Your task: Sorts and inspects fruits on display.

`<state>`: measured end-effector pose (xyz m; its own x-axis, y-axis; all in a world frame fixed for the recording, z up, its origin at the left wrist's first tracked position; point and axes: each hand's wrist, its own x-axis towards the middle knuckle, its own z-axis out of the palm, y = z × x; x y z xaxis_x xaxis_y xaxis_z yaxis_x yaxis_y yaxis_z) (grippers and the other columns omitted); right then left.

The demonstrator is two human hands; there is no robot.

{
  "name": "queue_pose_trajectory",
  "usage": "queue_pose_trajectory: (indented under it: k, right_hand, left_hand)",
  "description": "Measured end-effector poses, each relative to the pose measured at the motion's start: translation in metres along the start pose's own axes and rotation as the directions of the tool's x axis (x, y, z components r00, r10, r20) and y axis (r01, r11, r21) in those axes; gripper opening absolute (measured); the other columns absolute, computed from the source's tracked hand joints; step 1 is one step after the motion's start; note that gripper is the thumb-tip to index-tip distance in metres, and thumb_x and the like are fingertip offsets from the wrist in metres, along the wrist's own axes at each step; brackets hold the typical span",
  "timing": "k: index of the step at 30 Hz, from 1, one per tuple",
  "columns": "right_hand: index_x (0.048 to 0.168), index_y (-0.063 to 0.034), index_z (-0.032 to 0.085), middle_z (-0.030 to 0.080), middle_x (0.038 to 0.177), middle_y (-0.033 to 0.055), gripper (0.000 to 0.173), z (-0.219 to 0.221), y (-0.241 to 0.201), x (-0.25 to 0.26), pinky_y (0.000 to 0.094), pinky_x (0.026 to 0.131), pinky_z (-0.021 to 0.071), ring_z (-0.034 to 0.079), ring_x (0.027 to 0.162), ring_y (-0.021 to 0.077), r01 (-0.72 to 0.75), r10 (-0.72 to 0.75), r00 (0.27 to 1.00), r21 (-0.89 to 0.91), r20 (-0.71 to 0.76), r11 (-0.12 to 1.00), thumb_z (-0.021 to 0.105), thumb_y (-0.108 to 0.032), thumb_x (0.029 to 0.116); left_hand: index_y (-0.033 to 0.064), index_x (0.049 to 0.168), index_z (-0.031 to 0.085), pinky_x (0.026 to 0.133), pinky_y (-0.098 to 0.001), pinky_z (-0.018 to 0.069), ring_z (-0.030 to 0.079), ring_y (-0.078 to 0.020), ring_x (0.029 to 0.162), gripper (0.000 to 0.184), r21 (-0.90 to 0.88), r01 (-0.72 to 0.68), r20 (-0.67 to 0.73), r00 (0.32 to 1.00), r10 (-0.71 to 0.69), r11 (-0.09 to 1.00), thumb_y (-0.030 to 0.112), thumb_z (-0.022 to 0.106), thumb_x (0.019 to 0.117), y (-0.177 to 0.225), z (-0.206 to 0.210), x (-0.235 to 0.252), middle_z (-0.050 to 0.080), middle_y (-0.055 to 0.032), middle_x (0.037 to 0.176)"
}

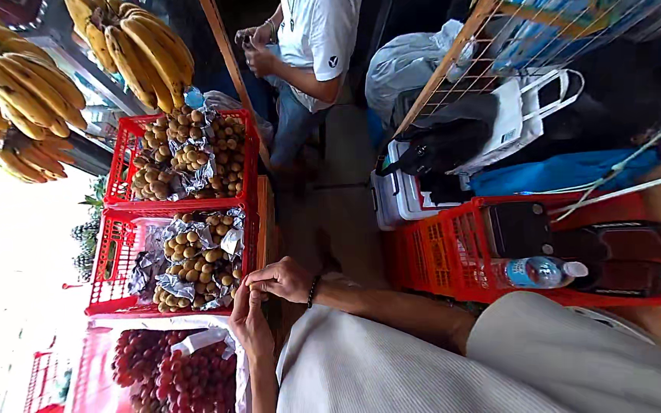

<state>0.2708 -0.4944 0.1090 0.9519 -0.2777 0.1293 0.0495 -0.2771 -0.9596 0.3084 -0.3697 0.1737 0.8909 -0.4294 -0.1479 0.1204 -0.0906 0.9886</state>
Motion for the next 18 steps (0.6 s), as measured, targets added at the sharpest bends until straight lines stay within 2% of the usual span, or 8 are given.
queue_pose_trajectory:
  k: [2,4,10,11,14,15,17,18]
  right_hand:
    - [0.113,-0.0069,0.078,0.077,0.109,0.0076,0.026,0.005,0.000,0.001,0.0303,0.091,0.0554,0.073,0.099,0.0107,-0.029,0.030,1.000,0.043,-0.007,0.999,0.059,-0.022,0.1039]
    - [0.113,-0.0062,0.078,0.078,0.106,0.0076,0.026,0.009,-0.003,0.004,0.0294,0.089,0.0553,0.073,0.096,0.0097,-0.050,0.052,0.998,0.062,-0.019,0.997,0.060,-0.022,0.1033]
    - [0.109,-0.0051,0.078,0.078,0.103,0.0062,0.023,0.018,-0.006,0.009,0.0257,0.086,0.0553,0.072,0.092,0.0064,-0.062,0.073,0.992,0.104,-0.102,0.993,0.063,-0.021,0.1014]
    - [0.109,-0.0046,0.078,0.077,0.103,0.0062,0.023,0.018,-0.005,0.010,0.0256,0.086,0.0552,0.071,0.092,0.0063,-0.062,0.074,0.991,0.109,-0.113,0.992,0.063,-0.020,0.1012]
    - [0.108,-0.0064,0.078,0.078,0.104,0.0039,0.021,0.021,0.003,0.009,0.0274,0.089,0.0569,0.072,0.094,0.0072,-0.101,0.116,0.983,0.109,-0.143,0.989,0.065,-0.022,0.1003]
    - [0.109,-0.0066,0.078,0.078,0.105,0.0038,0.022,0.019,0.000,0.009,0.0283,0.090,0.0558,0.072,0.095,0.0075,-0.138,0.151,0.980,0.103,-0.133,0.985,0.065,-0.023,0.1005]
    - [0.109,-0.0070,0.078,0.078,0.104,0.0037,0.022,0.018,-0.002,0.008,0.0284,0.089,0.0557,0.072,0.094,0.0074,-0.176,0.188,0.973,0.095,-0.136,0.980,0.065,-0.022,0.1002]
    - [0.108,-0.0081,0.078,0.078,0.102,0.0028,0.021,0.019,0.000,0.006,0.0283,0.087,0.0566,0.072,0.092,0.0073,-0.172,0.184,0.970,0.087,-0.156,0.981,0.066,-0.022,0.0997]
  left_hand:
    - [-0.0215,0.119,0.056,0.084,-0.0158,0.0527,0.063,-0.0001,0.086,0.027,-0.006,0.013,-0.022,1.000,-0.013,1.000,-0.011,0.043,0.0980,0.011,0.000,-0.002,0.068,-0.0096,0.101]
    - [-0.0205,0.117,0.057,0.083,-0.0162,0.0534,0.063,-0.0002,0.086,0.026,-0.037,-0.005,-0.031,1.000,0.004,0.999,-0.012,0.042,0.0968,0.007,-0.003,0.000,0.068,-0.0081,0.100]
    - [-0.0212,0.120,0.055,0.084,-0.0172,0.0529,0.063,-0.0029,0.090,0.027,-0.064,-0.008,-0.059,0.998,0.004,0.998,-0.012,0.043,0.0976,0.000,-0.005,0.006,0.067,-0.0120,0.106]
    - [-0.0226,0.118,0.055,0.085,-0.0164,0.0522,0.063,-0.0033,0.091,0.026,-0.044,0.014,-0.067,0.998,-0.017,0.999,-0.013,0.042,0.0976,0.016,0.001,0.005,0.067,-0.0141,0.106]
    - [-0.0304,0.115,0.050,0.091,-0.0156,0.0457,0.060,-0.0074,0.095,0.025,0.046,0.246,-0.089,0.966,-0.241,0.968,-0.020,0.038,0.0965,0.124,0.036,-0.008,0.063,-0.0247,0.104]
    - [-0.0305,0.116,0.050,0.093,-0.0160,0.0450,0.060,-0.0082,0.097,0.026,0.062,0.307,-0.085,0.950,-0.301,0.950,-0.020,0.037,0.0964,0.139,0.039,-0.007,0.063,-0.0256,0.106]
    - [-0.0262,0.115,0.054,0.092,-0.0177,0.0465,0.060,-0.0076,0.095,0.025,0.054,0.371,-0.075,0.927,-0.367,0.927,-0.021,0.039,0.0966,0.121,0.031,0.004,0.065,-0.0194,0.104]
    - [-0.0236,0.112,0.058,0.090,-0.0212,0.0500,0.063,-0.0097,0.093,0.022,0.015,0.272,-0.047,0.961,-0.271,0.962,-0.021,0.043,0.0966,0.075,0.017,0.011,0.067,-0.0163,0.103]
